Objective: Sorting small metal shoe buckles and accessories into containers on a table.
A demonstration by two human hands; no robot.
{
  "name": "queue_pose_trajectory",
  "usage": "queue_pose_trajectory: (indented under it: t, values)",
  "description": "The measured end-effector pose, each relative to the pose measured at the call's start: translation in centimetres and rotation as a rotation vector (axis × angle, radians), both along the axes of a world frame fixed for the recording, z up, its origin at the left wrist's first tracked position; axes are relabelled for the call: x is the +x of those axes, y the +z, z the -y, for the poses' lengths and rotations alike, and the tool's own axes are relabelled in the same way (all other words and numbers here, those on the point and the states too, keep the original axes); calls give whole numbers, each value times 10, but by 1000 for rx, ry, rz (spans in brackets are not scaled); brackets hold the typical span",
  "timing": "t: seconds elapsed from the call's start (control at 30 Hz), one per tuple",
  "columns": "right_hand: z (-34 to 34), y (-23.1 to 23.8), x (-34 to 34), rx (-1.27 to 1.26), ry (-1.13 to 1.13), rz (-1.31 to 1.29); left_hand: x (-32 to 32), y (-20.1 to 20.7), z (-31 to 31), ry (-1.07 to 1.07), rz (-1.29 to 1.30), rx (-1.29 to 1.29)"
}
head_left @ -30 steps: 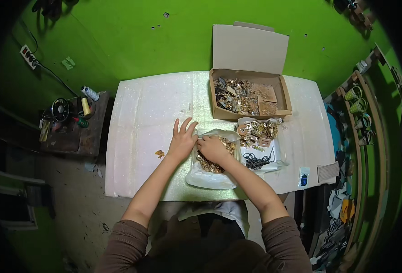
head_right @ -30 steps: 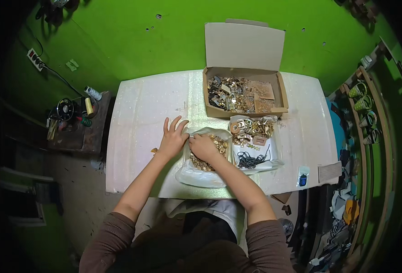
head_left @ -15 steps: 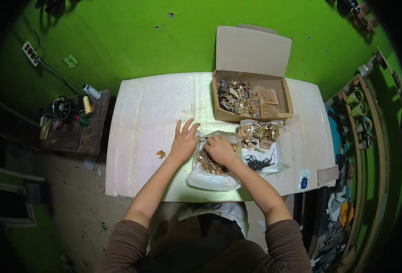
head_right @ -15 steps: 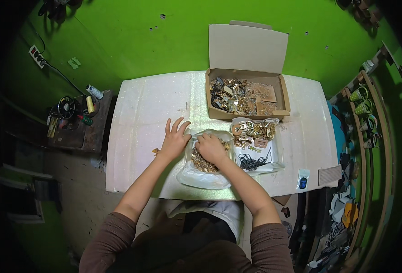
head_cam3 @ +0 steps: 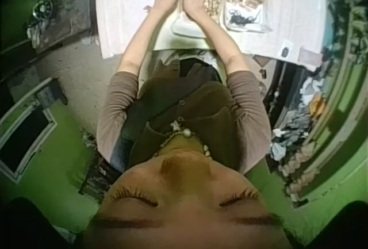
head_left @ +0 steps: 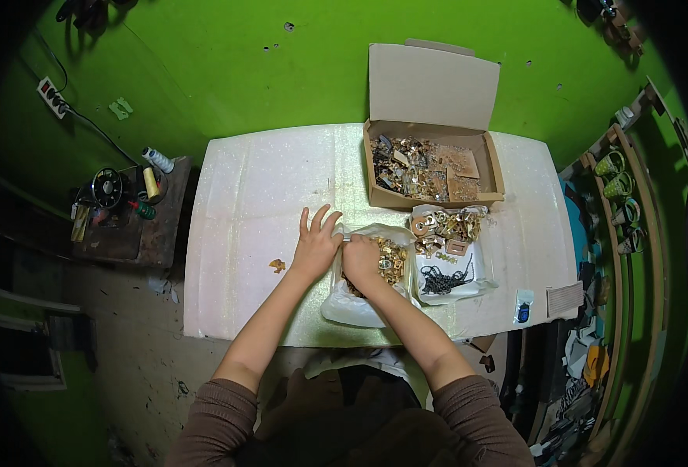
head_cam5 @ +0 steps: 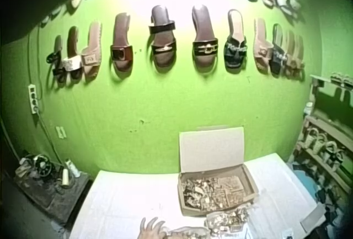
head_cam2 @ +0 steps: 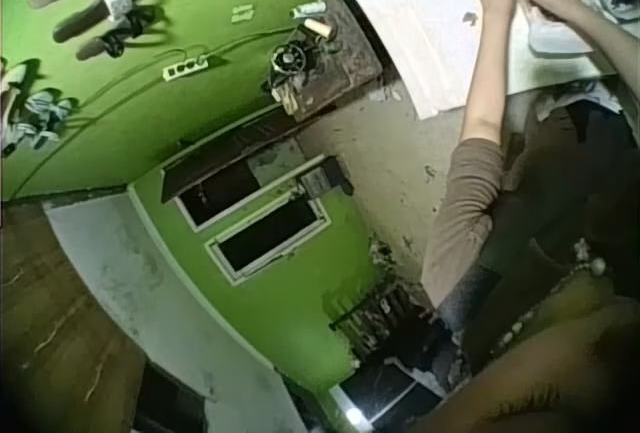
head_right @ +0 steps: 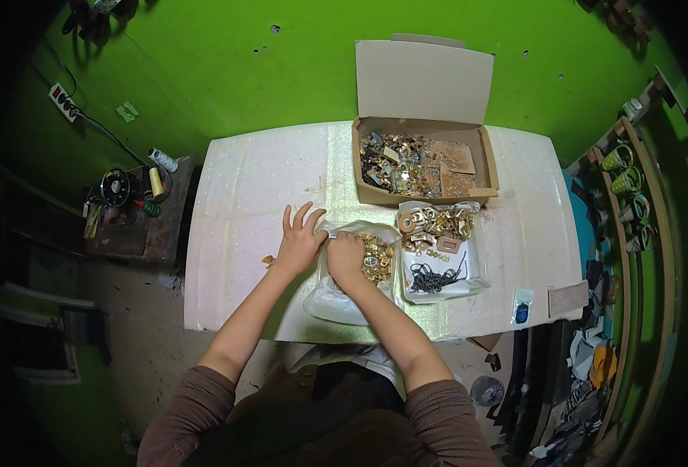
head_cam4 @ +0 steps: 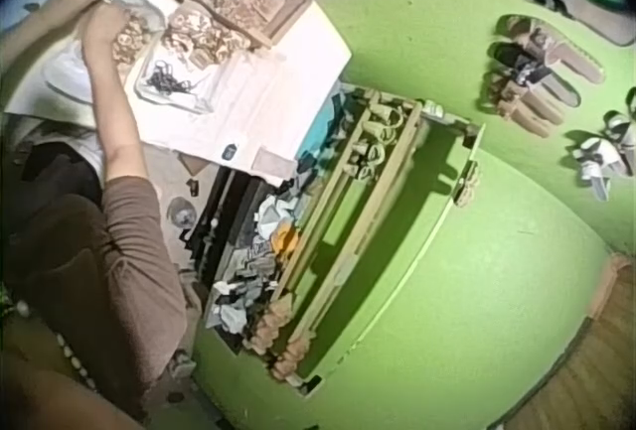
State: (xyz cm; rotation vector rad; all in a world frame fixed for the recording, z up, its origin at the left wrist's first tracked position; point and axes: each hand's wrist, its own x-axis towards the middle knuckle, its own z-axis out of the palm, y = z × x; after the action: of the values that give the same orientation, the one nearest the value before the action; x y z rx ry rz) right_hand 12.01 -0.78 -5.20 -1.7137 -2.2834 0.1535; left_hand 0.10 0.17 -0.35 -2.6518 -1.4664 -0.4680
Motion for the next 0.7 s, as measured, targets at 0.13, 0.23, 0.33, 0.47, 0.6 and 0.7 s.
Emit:
queue_pose_trajectory:
  t: [0.13,0.23,0.33,0.47,0.6,0.7]
  values:
    - [-4,-1,-7,-44,-65,30,0,2,1,12,8,-20]
    - [-5,-3,-9,-28,-95,28,0,2,1,16,13,-23]
    - [-6,-6,-5,5,-97,15,3,1,-1,11,22,-24]
    - [1,13,8,37,-26,-117,-5,-5,-1,21,-1,16]
    - [17,53,54,-111,-76,-297,1,4,4,7,-5,-21]
    - [20,59,66,-104,-151,-316,9,7,7,-17,33,-66]
